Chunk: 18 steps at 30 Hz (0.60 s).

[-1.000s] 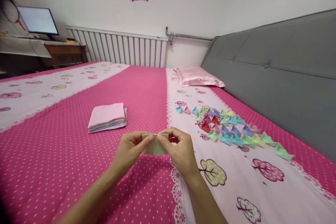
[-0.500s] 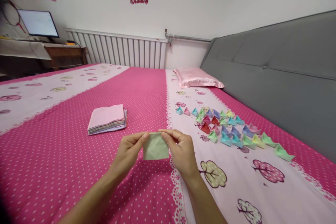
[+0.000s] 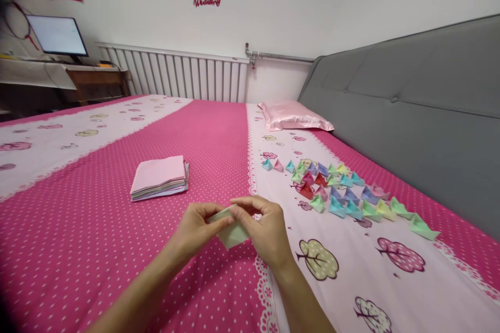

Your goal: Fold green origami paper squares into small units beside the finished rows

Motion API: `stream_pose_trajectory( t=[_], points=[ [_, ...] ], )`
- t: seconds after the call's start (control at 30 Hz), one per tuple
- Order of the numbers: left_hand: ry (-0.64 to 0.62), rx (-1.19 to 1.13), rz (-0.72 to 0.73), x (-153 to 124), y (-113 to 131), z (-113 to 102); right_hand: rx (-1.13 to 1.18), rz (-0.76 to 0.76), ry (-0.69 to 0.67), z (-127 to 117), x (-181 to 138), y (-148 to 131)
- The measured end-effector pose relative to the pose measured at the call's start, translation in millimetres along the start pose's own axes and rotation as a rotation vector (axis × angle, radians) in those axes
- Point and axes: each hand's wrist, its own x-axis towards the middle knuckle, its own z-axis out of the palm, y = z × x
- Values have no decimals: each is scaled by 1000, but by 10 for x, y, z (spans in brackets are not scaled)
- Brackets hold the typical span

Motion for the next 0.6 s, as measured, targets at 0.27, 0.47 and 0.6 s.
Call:
stream_pose_trajectory(
  t=[0.27,0.47,0.6],
  points=[
    [103,-294,8,8,106,-58,16,5,-9,-12,16,15],
    [71,-322,52,3,96,-60,-114,-100,53,-36,2,-23],
    [141,-327,66,0,88,-52,-139,-102,14,-18,0,-38]
  ],
)
